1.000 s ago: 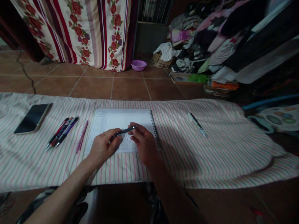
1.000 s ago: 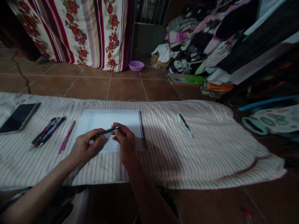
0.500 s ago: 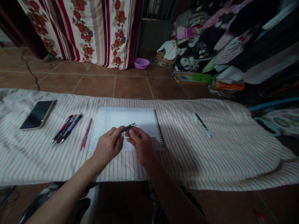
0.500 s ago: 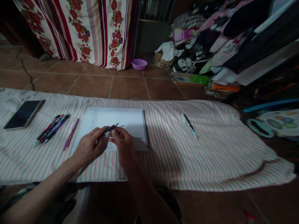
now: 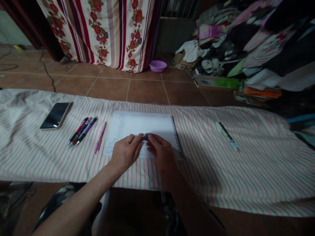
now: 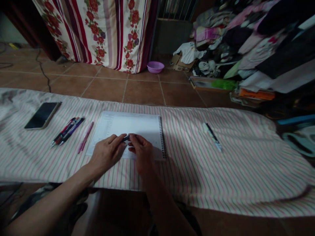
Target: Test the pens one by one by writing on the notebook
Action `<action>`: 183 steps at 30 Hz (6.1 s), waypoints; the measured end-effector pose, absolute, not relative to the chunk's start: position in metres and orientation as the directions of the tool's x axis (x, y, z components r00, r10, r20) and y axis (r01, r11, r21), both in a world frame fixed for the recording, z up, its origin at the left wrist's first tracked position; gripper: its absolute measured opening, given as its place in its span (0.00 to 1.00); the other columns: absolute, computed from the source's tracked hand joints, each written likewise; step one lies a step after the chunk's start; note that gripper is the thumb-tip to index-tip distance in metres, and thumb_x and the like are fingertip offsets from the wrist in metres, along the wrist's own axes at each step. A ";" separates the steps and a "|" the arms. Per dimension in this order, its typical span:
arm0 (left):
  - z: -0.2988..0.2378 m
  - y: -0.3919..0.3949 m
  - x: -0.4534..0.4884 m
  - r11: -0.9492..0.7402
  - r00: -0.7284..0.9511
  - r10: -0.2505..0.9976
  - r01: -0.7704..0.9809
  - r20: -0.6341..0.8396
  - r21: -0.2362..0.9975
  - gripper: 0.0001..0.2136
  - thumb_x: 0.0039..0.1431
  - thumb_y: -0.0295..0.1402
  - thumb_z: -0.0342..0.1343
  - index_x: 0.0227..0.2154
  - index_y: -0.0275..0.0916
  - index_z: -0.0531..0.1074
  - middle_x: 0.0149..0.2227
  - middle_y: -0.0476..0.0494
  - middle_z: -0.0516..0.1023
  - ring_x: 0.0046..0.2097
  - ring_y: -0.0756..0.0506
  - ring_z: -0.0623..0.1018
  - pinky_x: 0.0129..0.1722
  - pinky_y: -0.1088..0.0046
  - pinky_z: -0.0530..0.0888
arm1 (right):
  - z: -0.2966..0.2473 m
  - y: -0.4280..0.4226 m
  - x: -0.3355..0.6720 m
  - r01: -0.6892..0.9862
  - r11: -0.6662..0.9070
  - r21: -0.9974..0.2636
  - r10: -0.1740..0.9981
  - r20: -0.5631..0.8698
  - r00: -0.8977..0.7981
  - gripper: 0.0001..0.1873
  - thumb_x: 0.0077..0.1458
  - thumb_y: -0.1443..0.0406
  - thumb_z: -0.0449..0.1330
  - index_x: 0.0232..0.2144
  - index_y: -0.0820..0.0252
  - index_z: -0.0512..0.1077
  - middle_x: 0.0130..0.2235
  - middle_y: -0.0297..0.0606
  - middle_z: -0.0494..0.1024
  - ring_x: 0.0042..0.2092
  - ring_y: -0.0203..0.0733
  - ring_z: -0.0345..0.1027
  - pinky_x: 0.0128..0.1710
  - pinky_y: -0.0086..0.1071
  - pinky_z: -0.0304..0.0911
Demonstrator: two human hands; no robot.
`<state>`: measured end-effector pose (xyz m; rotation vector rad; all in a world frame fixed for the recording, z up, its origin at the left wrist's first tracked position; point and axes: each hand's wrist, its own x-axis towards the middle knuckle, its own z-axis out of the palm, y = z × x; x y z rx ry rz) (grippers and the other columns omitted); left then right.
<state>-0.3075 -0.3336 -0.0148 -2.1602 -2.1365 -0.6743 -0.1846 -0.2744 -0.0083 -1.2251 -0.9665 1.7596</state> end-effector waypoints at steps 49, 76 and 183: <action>-0.008 -0.338 -0.292 0.064 -0.102 0.915 0.992 0.391 0.111 0.12 0.60 0.32 0.45 0.43 0.39 0.69 0.29 0.48 0.74 0.28 0.47 0.73 0.24 0.71 0.62 | -0.002 -0.273 -0.183 -0.228 -0.451 -0.863 0.884 -0.397 -0.245 0.10 0.38 0.61 0.66 0.27 0.58 0.76 0.32 0.33 0.78 0.31 0.31 0.68 0.28 0.23 0.60; -0.004 -0.369 -0.396 0.550 -0.547 0.831 0.835 0.097 0.000 0.17 0.60 0.38 0.40 0.40 0.35 0.71 0.36 0.36 0.76 0.31 0.40 0.77 0.26 0.67 0.67 | -0.003 -0.254 -0.174 -0.453 -0.347 -0.821 0.921 -0.390 0.003 0.11 0.33 0.65 0.68 0.25 0.60 0.73 0.28 0.33 0.76 0.25 0.29 0.63 0.21 0.23 0.56; -0.011 -0.338 -0.291 0.010 -0.079 0.963 0.966 0.259 0.260 0.12 0.60 0.30 0.41 0.43 0.34 0.67 0.32 0.44 0.72 0.30 0.46 0.74 0.27 0.72 0.70 | -0.007 -0.275 -0.184 -0.242 -0.511 -0.825 0.844 -0.427 -0.325 0.18 0.35 0.55 0.68 0.25 0.62 0.73 0.27 0.33 0.73 0.30 0.33 0.66 0.28 0.27 0.65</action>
